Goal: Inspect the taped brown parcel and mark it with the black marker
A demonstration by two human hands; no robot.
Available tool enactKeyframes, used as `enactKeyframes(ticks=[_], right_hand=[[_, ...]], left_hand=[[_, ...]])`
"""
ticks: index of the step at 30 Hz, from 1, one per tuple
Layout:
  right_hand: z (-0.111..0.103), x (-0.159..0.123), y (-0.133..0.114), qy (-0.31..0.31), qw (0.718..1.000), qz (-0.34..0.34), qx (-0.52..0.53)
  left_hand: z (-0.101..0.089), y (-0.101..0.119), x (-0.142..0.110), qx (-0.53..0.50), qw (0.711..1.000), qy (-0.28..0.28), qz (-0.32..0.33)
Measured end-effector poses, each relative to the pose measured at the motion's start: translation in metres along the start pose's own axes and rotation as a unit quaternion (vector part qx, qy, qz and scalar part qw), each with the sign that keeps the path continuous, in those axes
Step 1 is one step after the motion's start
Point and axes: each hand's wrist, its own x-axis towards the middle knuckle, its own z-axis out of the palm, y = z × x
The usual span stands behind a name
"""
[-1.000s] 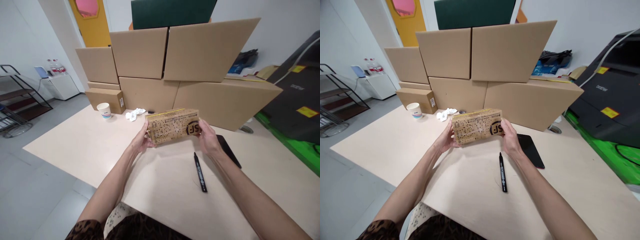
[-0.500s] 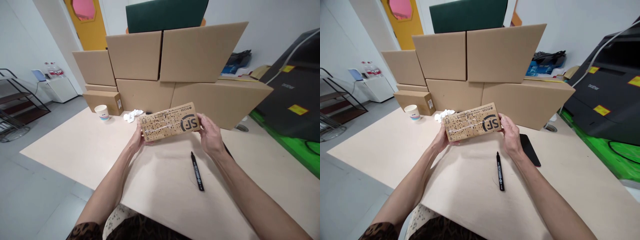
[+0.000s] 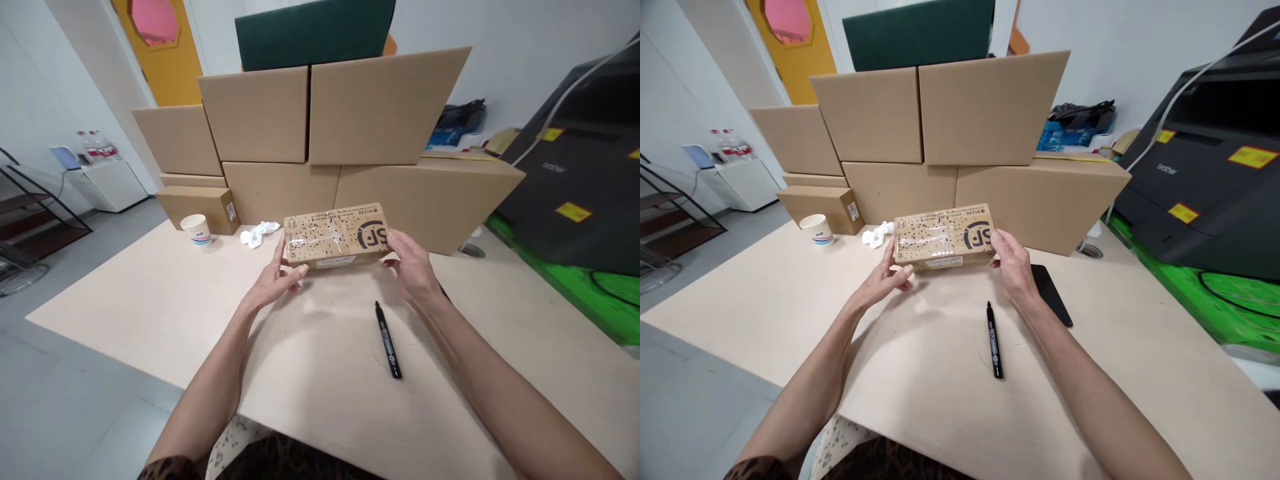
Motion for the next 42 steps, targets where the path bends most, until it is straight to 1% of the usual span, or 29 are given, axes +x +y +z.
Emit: enactKeyframes(ticks=[2, 4, 7, 9, 12, 15, 17, 19, 22, 24, 27, 29, 31, 32, 35, 37, 42], right_hand=[[0.0, 0.002, 0.002, 0.005, 1.0, 0.007, 0.003], [0.0, 0.002, 0.005, 0.004, 1.0, 0.013, 0.007], [0.001, 0.002, 0.009, -0.002, 1.0, 0.028, 0.009], [0.002, 0.001, 0.01, -0.01, 0.999, 0.039, 0.01], [0.003, -0.002, 0.009, -0.031, 0.998, 0.044, 0.013], [0.004, -0.005, 0.003, -0.044, 0.998, 0.041, 0.031], [0.004, -0.006, -0.002, -0.043, 0.997, 0.036, 0.046], [0.003, -0.007, -0.009, -0.041, 0.997, 0.027, 0.055], [0.0, -0.007, -0.018, -0.051, 0.997, 0.011, 0.054], [-0.001, -0.007, -0.022, -0.052, 0.997, 0.003, 0.049], [-0.002, -0.006, -0.023, -0.045, 0.998, -0.003, 0.042], [-0.002, -0.005, -0.021, -0.045, 0.998, -0.003, 0.035], [-0.001, -0.003, -0.019, -0.048, 0.998, 0.006, 0.029], [-0.001, -0.003, -0.018, -0.05, 0.998, 0.014, 0.029], [0.0, -0.002, -0.015, -0.056, 0.997, 0.039, 0.033], [0.001, -0.002, -0.014, -0.058, 0.997, 0.042, 0.035], [0.002, -0.002, -0.012, -0.068, 0.996, 0.045, 0.035]], left_hand=[[0.0, -0.005, 0.003, 0.029, 0.999, 0.006, 0.026], [0.001, -0.011, 0.007, 0.049, 0.996, 0.025, 0.067], [0.0, -0.019, 0.012, 0.092, 0.985, 0.06, 0.132], [-0.002, -0.024, 0.015, 0.11, 0.976, 0.074, 0.175], [-0.004, -0.027, 0.017, 0.097, 0.965, 0.091, 0.225], [-0.004, -0.025, 0.018, 0.073, 0.961, 0.106, 0.245], [-0.005, -0.021, 0.017, 0.044, 0.964, 0.099, 0.242], [-0.006, -0.016, 0.016, 0.006, 0.971, 0.084, 0.224], [-0.01, -0.01, 0.013, -0.032, 0.98, 0.049, 0.19], [-0.012, -0.008, 0.011, -0.037, 0.982, 0.025, 0.181], [-0.011, -0.007, 0.01, -0.05, 0.986, -0.007, 0.157], [-0.009, -0.007, 0.009, -0.084, 0.988, -0.041, 0.127], [-0.006, -0.007, 0.008, -0.12, 0.985, -0.059, 0.111], [-0.005, -0.006, 0.008, -0.132, 0.984, -0.054, 0.11], [-0.003, -0.005, 0.006, -0.141, 0.984, -0.015, 0.104], [-0.003, -0.004, 0.005, -0.132, 0.987, 0.003, 0.097], [-0.004, -0.005, 0.004, -0.11, 0.99, 0.026, 0.082]])
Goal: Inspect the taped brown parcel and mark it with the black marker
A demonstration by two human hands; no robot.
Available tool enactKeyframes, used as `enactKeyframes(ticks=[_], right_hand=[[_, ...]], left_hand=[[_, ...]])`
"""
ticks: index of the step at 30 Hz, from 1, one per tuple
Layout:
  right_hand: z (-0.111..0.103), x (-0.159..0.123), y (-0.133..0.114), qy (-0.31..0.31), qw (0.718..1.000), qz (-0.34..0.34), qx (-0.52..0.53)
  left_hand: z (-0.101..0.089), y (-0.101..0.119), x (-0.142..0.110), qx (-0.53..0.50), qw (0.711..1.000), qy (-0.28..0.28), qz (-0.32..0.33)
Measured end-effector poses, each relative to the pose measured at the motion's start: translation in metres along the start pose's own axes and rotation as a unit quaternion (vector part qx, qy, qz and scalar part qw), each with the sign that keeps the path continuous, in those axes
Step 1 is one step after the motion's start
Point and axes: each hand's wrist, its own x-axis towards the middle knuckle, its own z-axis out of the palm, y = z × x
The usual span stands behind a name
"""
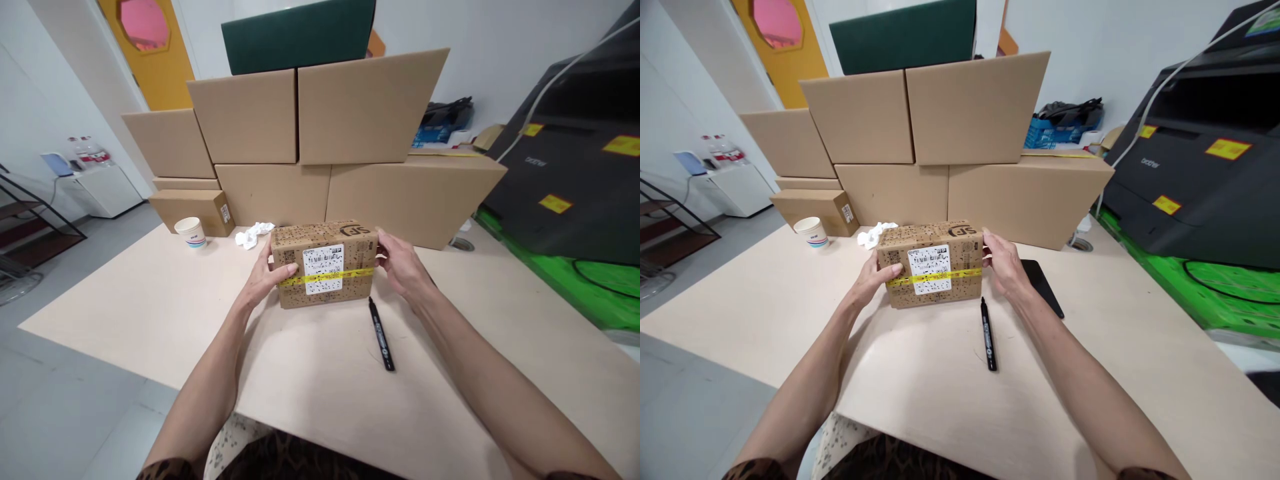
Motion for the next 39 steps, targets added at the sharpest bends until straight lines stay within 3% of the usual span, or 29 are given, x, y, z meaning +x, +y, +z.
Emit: enactKeyframes(ticks=[7, 12, 16, 23, 29, 32, 39], right_hand=[[-0.001, 0.001, 0.006, -0.001, 1.0, -0.017, -0.02], [-0.003, 0.002, 0.008, 0.005, 0.999, -0.03, -0.04], [-0.006, 0.005, 0.008, 0.017, 0.999, -0.024, -0.028], [-0.019, 0.004, 0.013, 0.024, 0.999, 0.008, -0.026], [-0.034, -0.011, 0.014, -0.016, 0.999, -0.006, -0.045], [-0.037, -0.019, 0.02, -0.013, 1.0, 0.005, -0.026], [-0.041, -0.037, 0.051, 0.028, 0.999, 0.044, 0.001]], left_hand=[[-0.004, -0.002, 0.001, 0.017, 1.0, 0.013, 0.001], [0.001, 0.004, 0.002, -0.025, 0.999, -0.026, -0.006], [0.008, 0.0, 0.004, -0.053, 0.996, -0.056, 0.034], [0.002, -0.021, 0.008, 0.101, 0.989, -0.03, 0.102], [0.004, -0.018, 0.007, 0.187, 0.971, -0.033, 0.145], [0.01, -0.013, 0.005, 0.148, 0.978, -0.015, 0.144], [0.013, -0.008, 0.005, -0.005, 0.997, 0.059, 0.05]])
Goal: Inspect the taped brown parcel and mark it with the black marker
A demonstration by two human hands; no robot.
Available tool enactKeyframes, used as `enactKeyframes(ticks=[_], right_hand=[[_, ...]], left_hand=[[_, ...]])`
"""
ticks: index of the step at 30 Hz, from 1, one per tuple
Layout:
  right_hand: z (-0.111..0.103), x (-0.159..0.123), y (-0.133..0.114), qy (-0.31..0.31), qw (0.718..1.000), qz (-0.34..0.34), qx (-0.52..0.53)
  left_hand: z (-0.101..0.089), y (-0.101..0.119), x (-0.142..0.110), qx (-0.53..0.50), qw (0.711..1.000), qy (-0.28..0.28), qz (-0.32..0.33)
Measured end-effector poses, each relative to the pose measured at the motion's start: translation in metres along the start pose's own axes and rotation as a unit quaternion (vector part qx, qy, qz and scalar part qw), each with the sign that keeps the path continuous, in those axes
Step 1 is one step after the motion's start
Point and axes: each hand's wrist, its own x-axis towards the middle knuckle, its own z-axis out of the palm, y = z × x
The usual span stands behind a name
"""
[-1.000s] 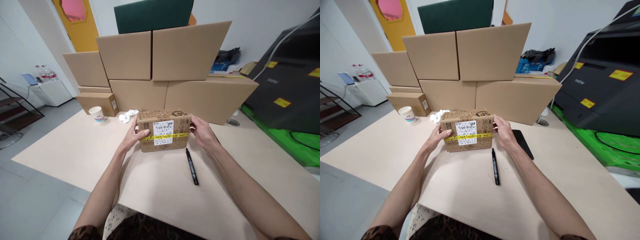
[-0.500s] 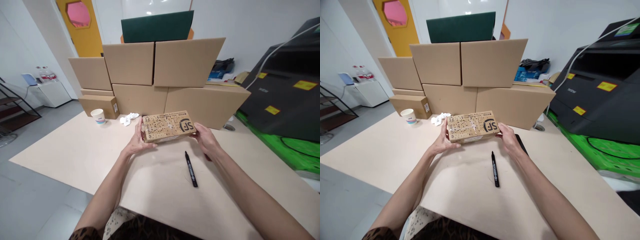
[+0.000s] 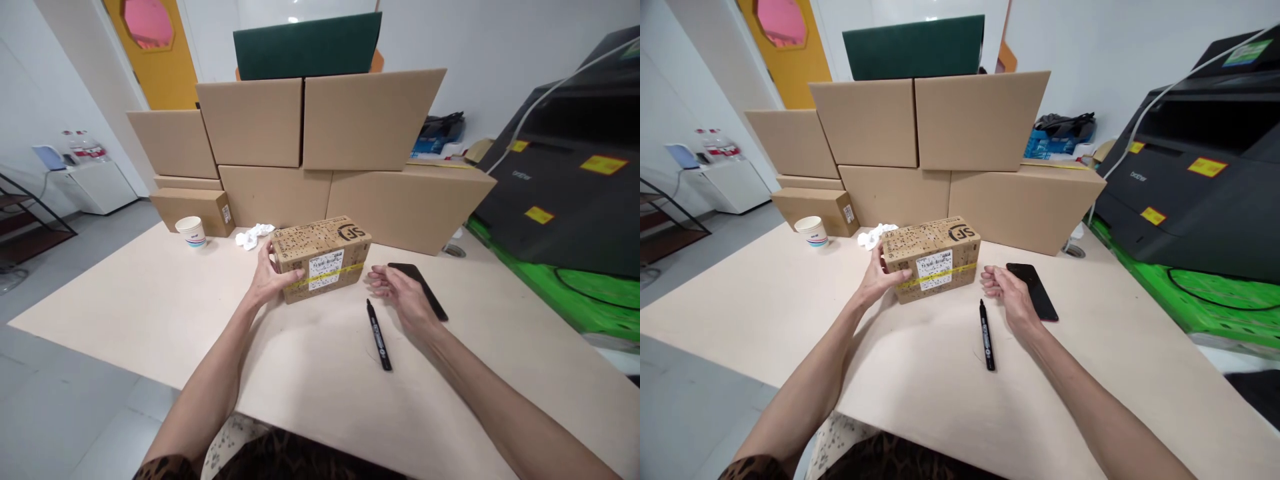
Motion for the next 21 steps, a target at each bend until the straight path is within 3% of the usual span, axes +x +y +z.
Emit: enactKeyframes(ticks=[4, 10, 21], right_hand=[[-0.001, -0.003, 0.015, -0.008, 1.0, 0.018, -0.008], [0.001, -0.004, 0.018, -0.029, 0.999, -0.013, -0.023], [0.004, -0.008, 0.017, -0.055, 0.998, -0.033, 0.001]], left_hand=[[-0.006, 0.001, 0.001, -0.028, 0.998, 0.035, -0.033], [-0.005, 0.002, 0.0, -0.082, 0.988, 0.044, -0.124], [-0.007, -0.003, 0.004, -0.11, 0.979, 0.054, -0.165]])
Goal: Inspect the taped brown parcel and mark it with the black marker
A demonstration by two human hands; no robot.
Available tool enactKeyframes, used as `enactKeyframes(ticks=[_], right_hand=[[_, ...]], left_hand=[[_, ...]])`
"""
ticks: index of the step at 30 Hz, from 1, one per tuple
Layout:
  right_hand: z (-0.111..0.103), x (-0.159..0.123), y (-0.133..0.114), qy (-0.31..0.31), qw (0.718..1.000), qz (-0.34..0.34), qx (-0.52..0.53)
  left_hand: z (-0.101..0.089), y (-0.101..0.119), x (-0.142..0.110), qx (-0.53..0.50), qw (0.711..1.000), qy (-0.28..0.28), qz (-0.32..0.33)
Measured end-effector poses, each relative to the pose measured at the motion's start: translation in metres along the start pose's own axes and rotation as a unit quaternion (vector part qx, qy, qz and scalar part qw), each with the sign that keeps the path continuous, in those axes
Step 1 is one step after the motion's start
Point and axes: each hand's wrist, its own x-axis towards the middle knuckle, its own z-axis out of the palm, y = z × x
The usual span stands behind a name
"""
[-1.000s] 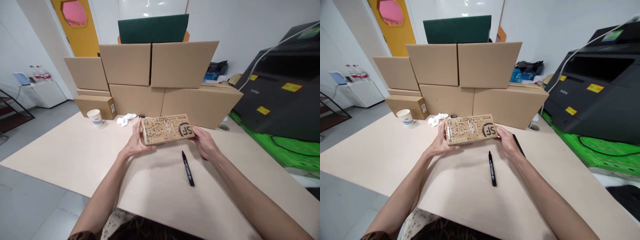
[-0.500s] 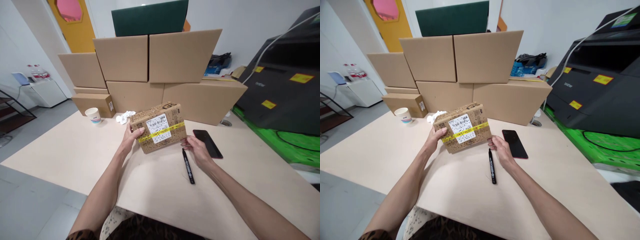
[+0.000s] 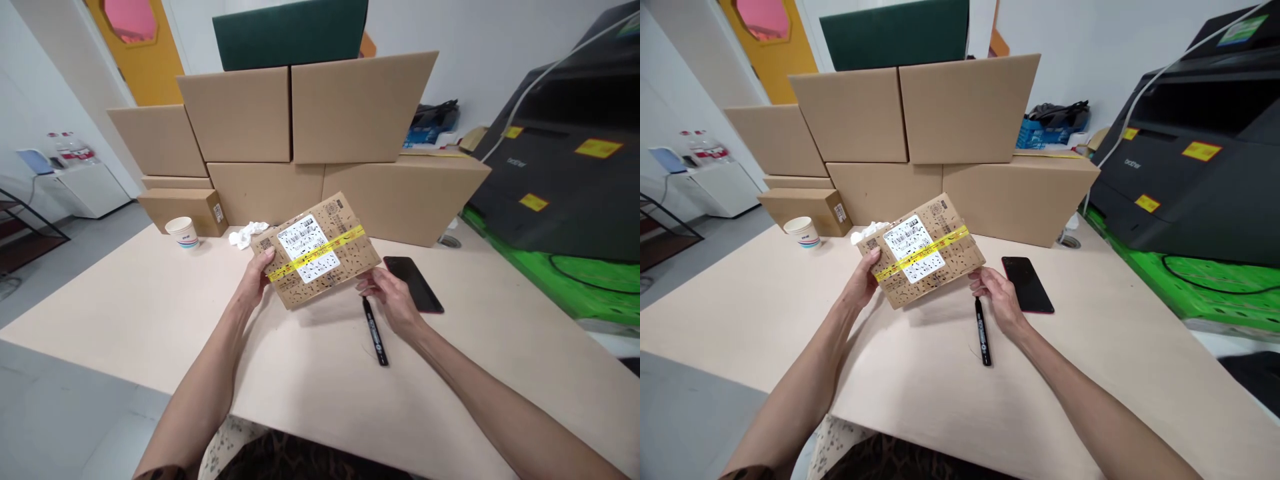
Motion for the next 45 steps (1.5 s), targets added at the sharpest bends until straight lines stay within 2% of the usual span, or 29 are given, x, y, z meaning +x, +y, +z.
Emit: enactKeyframes(ticks=[6, 13, 17, 21, 25, 27, 30, 32, 35, 37, 42, 45], right_hand=[[0.0, 0.002, -0.004, -0.001, 0.999, -0.013, -0.033], [-0.006, 0.007, -0.004, 0.004, 0.996, -0.01, -0.092], [-0.007, 0.007, 0.002, -0.048, 0.995, -0.015, -0.088], [-0.008, 0.006, 0.004, -0.077, 0.991, -0.041, -0.098], [-0.008, 0.005, 0.004, -0.084, 0.989, -0.046, -0.114], [-0.008, 0.005, 0.005, -0.085, 0.987, -0.052, -0.123], [-0.01, 0.006, 0.003, -0.09, 0.983, -0.065, -0.15], [-0.013, 0.008, -0.003, -0.103, 0.973, -0.075, -0.191], [-0.02, 0.009, -0.018, -0.156, 0.933, -0.085, -0.311], [-0.026, 0.007, -0.03, -0.208, 0.881, -0.108, -0.41], [-0.038, -0.015, -0.044, -0.313, 0.722, -0.194, -0.586], [-0.04, -0.03, -0.041, -0.343, 0.652, -0.221, -0.64]], left_hand=[[-0.006, 0.003, 0.002, 0.008, 1.0, -0.004, -0.011], [-0.028, 0.012, 0.008, 0.026, 0.995, -0.046, -0.083], [-0.028, 0.017, 0.004, 0.104, 0.985, -0.062, -0.126], [-0.021, 0.019, -0.002, 0.205, 0.972, -0.042, -0.103], [-0.013, 0.021, -0.007, 0.231, 0.97, -0.029, -0.067], [-0.01, 0.024, -0.01, 0.213, 0.975, -0.044, -0.055], [-0.005, 0.027, -0.014, 0.148, 0.983, -0.097, -0.047], [-0.003, 0.026, -0.013, 0.117, 0.987, -0.102, -0.042], [-0.003, 0.02, -0.01, 0.098, 0.994, -0.031, -0.046], [-0.004, 0.015, -0.007, 0.088, 0.995, 0.003, -0.047], [-0.002, 0.009, -0.004, 0.084, 0.996, -0.009, -0.029], [-0.002, 0.009, -0.005, 0.094, 0.995, -0.024, -0.018]])
